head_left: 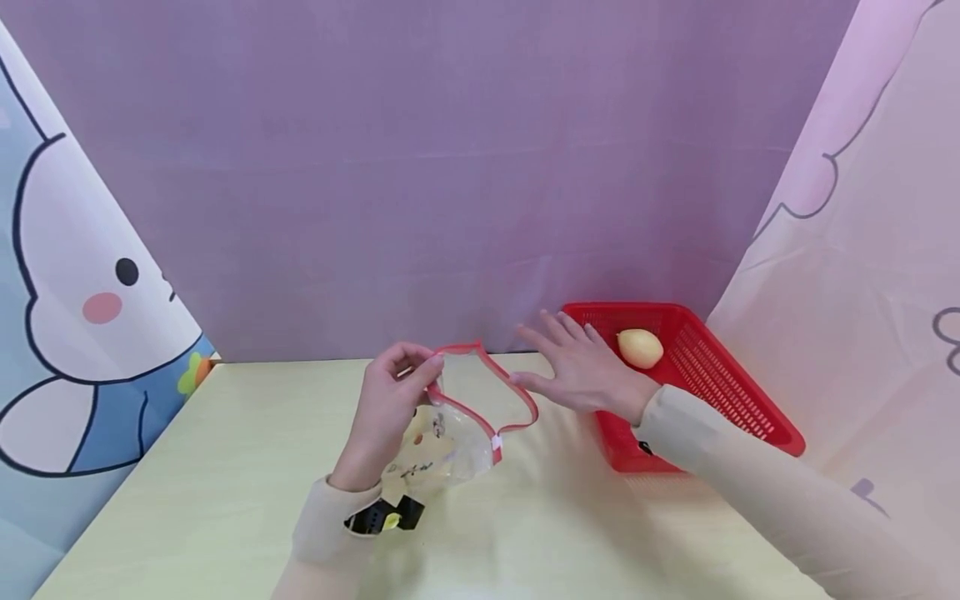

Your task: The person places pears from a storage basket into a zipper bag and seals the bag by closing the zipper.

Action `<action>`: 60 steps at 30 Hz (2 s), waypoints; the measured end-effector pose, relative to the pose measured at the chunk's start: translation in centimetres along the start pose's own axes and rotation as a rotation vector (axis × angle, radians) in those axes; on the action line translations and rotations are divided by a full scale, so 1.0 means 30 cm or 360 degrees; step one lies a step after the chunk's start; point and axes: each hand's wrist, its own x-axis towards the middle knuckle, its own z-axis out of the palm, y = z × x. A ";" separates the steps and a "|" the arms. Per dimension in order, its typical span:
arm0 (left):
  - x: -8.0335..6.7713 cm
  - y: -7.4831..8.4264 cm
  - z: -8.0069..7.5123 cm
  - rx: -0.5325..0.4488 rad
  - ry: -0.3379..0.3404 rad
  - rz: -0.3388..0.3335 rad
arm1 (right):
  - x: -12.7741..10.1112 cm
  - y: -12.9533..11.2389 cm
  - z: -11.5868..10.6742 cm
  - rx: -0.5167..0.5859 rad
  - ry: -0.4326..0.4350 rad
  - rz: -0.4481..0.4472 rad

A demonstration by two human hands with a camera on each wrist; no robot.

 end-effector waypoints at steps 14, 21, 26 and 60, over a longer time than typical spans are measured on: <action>0.000 0.005 0.003 -0.0003 0.0001 -0.0015 | 0.021 0.086 0.036 -0.0179 -0.0022 0.0090; -0.001 0.002 0.004 -0.0001 0.0003 -0.0012 | 0.044 0.147 0.041 -0.0156 -0.0035 0.0175; -0.002 0.001 0.002 0.0000 0.0004 -0.0015 | 0.055 0.188 0.034 -0.0139 0.0003 0.0217; -0.002 0.001 -0.003 0.0001 -0.0011 -0.0023 | 0.084 0.549 0.057 0.0050 0.0172 0.0603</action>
